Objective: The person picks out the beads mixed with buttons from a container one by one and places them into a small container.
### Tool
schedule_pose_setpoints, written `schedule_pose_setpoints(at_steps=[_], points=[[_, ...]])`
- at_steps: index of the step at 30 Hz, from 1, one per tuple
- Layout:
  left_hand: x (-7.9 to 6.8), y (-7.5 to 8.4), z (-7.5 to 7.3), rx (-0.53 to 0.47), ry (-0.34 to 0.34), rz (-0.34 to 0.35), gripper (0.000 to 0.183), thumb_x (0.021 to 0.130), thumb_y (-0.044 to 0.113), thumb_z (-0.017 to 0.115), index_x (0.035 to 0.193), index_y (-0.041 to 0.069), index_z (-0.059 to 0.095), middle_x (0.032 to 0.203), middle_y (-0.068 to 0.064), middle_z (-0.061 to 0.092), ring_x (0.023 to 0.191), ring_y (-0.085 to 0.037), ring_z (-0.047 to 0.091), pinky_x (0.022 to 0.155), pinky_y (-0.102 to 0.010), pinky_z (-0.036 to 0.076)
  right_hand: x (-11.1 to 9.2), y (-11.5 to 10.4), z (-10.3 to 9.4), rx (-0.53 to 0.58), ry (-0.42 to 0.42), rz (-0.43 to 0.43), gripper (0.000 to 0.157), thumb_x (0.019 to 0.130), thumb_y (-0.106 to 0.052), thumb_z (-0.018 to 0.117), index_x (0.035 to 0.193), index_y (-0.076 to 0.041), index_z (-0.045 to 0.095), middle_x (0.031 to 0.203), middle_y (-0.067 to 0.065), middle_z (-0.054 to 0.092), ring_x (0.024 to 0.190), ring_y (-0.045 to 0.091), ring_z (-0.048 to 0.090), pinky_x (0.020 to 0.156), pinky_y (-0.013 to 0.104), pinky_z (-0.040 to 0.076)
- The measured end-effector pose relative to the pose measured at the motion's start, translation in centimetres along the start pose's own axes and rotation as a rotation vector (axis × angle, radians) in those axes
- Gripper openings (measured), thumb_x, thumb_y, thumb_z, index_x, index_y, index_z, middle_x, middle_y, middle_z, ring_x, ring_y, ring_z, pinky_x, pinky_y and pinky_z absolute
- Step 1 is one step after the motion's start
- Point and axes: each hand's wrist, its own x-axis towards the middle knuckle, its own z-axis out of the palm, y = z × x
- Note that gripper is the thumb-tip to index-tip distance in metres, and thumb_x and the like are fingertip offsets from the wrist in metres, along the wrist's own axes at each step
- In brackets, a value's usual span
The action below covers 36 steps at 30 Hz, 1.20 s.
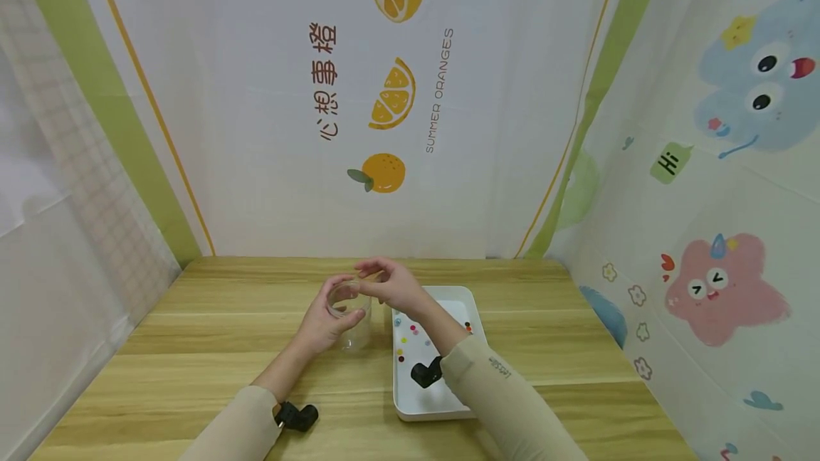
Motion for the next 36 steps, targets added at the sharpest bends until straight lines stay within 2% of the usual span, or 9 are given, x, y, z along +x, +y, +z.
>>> schedule_pose_setpoints(at_steps=[6, 11, 19, 25, 31, 36], points=[[0.0, -0.1, 0.0, -0.012, -0.001, 0.009, 0.070, 0.096, 0.004, 0.081, 0.156, 0.006, 0.044, 0.148, -0.029, 0.063, 0.141, -0.047, 0.057, 0.117, -0.069, 0.044, -0.1, 0.2, -0.6, 0.011, 0.009, -0.003, 0.043, 0.098, -0.019, 0.082, 0.138, -0.010, 0.071, 0.132, 0.014, 0.072, 0.095, 0.013, 0.067, 0.075, 0.031, 0.056], [0.0, -0.1, 0.0, -0.018, -0.005, 0.011, 0.071, 0.097, 0.004, 0.080, 0.157, 0.004, 0.043, 0.150, -0.034, 0.059, 0.142, -0.047, 0.056, 0.118, -0.070, 0.043, -0.4, 0.4, -1.2, 0.010, 0.019, 0.005, 0.047, 0.098, -0.020, 0.081, 0.142, -0.011, 0.068, 0.142, 0.015, 0.068, 0.110, 0.018, 0.069, 0.092, 0.040, 0.063], [0.1, -0.1, 0.0, -0.018, -0.006, 0.005, 0.072, 0.096, 0.003, 0.080, 0.157, 0.006, 0.042, 0.149, -0.036, 0.059, 0.142, -0.046, 0.056, 0.119, -0.070, 0.042, -0.9, 0.6, -2.4, 0.026, 0.036, 0.016, 0.058, 0.099, -0.019, 0.081, 0.153, -0.013, 0.060, 0.153, 0.014, 0.062, 0.134, 0.032, 0.066, 0.107, 0.049, 0.060], [0.2, -0.1, 0.0, -0.016, -0.005, -0.005, 0.071, 0.096, 0.003, 0.081, 0.156, 0.008, 0.043, 0.149, -0.035, 0.058, 0.142, -0.043, 0.056, 0.119, -0.071, 0.042, -1.4, 1.2, -3.5, 0.050, 0.036, 0.028, 0.073, 0.099, -0.019, 0.081, 0.164, -0.019, 0.047, 0.168, 0.015, 0.049, 0.152, 0.044, 0.052, 0.116, 0.056, 0.054], [0.2, -0.2, 0.1, -0.008, -0.007, 0.005, 0.074, 0.096, 0.002, 0.080, 0.158, 0.003, 0.041, 0.149, -0.034, 0.058, 0.143, -0.047, 0.055, 0.118, -0.071, 0.041, -2.0, 2.2, -4.8, 0.028, 0.056, 0.052, 0.082, 0.098, -0.023, 0.082, 0.169, -0.026, 0.041, 0.172, 0.012, 0.043, 0.155, 0.042, 0.049, 0.119, 0.063, 0.049], [0.2, -0.4, 0.1, -0.003, 0.002, 0.004, 0.074, 0.095, 0.002, 0.081, 0.158, 0.004, 0.042, 0.149, -0.034, 0.059, 0.143, -0.048, 0.055, 0.118, -0.071, 0.041, -2.5, 2.8, -5.8, 0.025, 0.093, 0.070, 0.090, 0.097, -0.023, 0.084, 0.171, -0.027, 0.035, 0.174, 0.013, 0.040, 0.156, 0.041, 0.049, 0.120, 0.066, 0.046]])
